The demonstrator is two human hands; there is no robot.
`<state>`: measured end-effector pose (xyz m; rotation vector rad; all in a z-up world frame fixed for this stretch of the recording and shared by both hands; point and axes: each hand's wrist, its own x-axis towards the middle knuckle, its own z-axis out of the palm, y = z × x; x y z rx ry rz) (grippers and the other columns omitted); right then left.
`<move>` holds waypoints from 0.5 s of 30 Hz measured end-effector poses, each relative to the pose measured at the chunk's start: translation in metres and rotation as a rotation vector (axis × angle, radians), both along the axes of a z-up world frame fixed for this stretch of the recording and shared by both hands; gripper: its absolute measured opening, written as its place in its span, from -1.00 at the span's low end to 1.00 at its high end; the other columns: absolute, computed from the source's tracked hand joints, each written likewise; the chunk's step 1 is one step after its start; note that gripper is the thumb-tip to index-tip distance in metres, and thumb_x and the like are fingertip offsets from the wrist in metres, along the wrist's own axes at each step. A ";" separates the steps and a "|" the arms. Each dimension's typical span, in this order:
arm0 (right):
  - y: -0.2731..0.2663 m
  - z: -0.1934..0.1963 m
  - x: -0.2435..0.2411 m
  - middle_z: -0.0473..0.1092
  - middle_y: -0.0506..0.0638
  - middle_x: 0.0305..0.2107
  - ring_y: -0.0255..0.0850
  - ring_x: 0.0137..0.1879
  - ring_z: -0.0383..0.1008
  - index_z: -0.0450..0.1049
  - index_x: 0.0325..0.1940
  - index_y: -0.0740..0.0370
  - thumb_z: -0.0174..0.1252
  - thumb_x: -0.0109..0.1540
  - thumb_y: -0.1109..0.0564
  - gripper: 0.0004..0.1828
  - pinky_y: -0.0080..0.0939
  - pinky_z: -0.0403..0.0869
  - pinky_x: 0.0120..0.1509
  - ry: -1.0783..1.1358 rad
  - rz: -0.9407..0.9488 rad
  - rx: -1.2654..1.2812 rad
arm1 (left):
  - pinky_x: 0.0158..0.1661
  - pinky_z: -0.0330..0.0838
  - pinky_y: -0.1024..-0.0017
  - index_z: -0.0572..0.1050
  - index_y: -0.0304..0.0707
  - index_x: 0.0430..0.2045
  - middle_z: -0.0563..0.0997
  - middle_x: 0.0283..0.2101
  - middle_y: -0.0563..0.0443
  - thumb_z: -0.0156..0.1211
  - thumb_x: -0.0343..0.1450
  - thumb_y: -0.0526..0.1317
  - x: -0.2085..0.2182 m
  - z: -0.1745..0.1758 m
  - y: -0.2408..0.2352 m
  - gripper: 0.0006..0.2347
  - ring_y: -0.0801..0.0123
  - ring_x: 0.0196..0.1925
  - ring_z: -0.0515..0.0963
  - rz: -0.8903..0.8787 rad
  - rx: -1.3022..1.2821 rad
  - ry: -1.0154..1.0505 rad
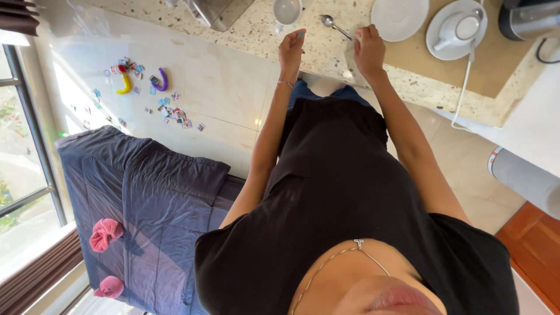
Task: The recorder prepares a tea set by handling teabags and arranging cups and saucers, then organizes remote controls on a surface.
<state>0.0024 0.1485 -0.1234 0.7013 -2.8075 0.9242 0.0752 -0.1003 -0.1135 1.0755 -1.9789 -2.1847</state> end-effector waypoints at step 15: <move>-0.035 -0.091 0.015 0.27 0.31 0.01 0.20 0.10 0.39 0.33 0.05 0.44 0.20 0.34 0.22 -0.71 0.10 0.46 0.09 -0.347 -0.185 0.302 | -0.13 0.56 0.22 0.47 -0.37 -0.05 0.53 -0.07 -0.26 0.39 0.32 -0.23 -0.021 -0.126 -0.082 -0.64 0.07 -0.12 0.58 -0.150 -0.523 0.005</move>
